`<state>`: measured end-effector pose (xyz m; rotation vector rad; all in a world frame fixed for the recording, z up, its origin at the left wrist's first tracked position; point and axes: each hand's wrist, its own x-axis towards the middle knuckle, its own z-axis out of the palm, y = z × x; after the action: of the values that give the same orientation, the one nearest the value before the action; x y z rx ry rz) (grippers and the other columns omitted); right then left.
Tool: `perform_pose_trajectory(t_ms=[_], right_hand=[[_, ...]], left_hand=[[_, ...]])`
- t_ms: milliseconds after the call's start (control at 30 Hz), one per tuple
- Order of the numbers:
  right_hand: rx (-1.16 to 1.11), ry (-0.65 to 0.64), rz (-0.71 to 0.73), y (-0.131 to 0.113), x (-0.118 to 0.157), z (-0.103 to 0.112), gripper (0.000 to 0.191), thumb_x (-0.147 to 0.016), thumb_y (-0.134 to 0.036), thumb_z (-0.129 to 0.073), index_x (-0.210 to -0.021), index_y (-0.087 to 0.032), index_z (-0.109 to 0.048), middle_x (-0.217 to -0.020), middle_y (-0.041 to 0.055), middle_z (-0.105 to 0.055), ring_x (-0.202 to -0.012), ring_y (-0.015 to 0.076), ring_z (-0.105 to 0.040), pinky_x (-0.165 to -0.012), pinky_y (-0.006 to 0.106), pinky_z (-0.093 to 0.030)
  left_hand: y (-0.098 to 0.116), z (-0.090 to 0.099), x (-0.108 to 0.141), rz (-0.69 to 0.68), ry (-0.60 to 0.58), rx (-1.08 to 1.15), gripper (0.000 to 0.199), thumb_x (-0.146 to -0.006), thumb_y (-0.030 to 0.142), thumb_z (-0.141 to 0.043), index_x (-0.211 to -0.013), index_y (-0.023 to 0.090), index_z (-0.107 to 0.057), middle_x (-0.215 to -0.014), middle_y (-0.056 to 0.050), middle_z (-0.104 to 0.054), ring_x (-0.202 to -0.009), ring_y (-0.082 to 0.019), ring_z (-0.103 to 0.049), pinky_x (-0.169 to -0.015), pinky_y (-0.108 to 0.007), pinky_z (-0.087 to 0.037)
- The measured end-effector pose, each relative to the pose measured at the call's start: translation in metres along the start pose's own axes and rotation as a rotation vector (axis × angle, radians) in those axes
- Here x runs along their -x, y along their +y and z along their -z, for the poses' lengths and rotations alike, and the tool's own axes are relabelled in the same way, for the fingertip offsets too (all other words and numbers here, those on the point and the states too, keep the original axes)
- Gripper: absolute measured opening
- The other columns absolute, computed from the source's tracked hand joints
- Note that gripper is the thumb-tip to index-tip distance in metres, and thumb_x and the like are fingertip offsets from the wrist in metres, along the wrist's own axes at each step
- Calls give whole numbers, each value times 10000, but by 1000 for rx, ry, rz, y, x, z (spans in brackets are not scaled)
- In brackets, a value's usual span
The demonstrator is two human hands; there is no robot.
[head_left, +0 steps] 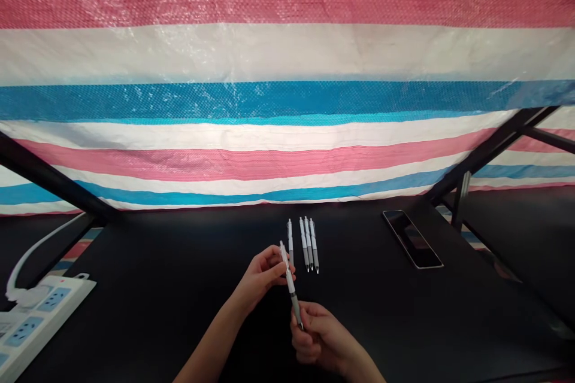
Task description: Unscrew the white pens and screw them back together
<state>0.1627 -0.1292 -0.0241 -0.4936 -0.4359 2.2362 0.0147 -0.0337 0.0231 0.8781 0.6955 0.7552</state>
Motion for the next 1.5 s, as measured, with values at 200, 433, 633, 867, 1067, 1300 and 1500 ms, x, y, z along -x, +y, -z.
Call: perform_pose_trajectory(t_ms=[200, 433, 633, 867, 1067, 1300, 1500], right_hand=[[19, 38, 40, -3, 0, -2, 297, -842, -438, -564, -918, -154, -518, -454, -60, -478, -307, 29, -253, -361, 167, -190], [59, 19, 22, 0, 0, 1, 323, -832, -441, -577, -858, -122, -526, -467, -32, -518, -296, 29, -307, -353, 167, -229], [58, 49, 32, 1, -1, 3, 345, -794, -465, -623, -869, -162, -475, -502, -39, -549, -282, 19, -318, -342, 138, -204], [30, 55, 58, 0, -1, 1, 396, -826, -527, -538, -916, -143, -491, -637, 8, -591, -319, 50, -429, -311, 149, -261], [42, 74, 26, -2, 0, -3, 373, -823, -497, -560, -828, -128, -509, -600, -15, -521, -358, 55, -455, -313, 145, -280], [47, -3, 106, 0, -2, -1, 301, -801, -406, -627, -769, -169, -444, -621, -37, -504, -342, 30, -403, -285, 116, -242], [69, 86, 110, 1, -2, 1, 270, -836, -418, -578, -853, -174, -465, -638, -27, -539, -326, 35, -407, -284, 123, -253]], left_hand=[[-5, 4, -3, -40, 65, 20, 203, -731, 278, -715, -859, 163, -606, -774, -61, -666, -695, -170, -638, -625, -252, -509], [-4, 1, -3, -14, 51, 22, 202, -739, 275, -708, -869, 155, -609, -784, -67, -665, -714, -170, -641, -636, -244, -509], [-3, 0, -3, -23, 82, 26, 200, -735, 281, -710, -858, 161, -607, -767, -59, -661, -702, -170, -638, -633, -253, -515], [-4, 0, -4, -18, 88, 21, 189, -739, 275, -708, -855, 167, -605, -768, -48, -665, -694, -162, -642, -627, -243, -515], [-5, 1, -5, -23, 75, 31, 183, -752, 267, -698, -858, 159, -593, -772, -55, -663, -693, -155, -637, -628, -241, -514], [-9, 2, -4, -37, 80, 16, 162, -775, 255, -675, -863, 163, -574, -787, -54, -661, -712, -157, -639, -625, -234, -513], [-7, 1, -4, -33, 88, -17, 172, -779, 267, -671, -877, 166, -572, -793, -45, -663, -712, -151, -639, -611, -216, -504]])
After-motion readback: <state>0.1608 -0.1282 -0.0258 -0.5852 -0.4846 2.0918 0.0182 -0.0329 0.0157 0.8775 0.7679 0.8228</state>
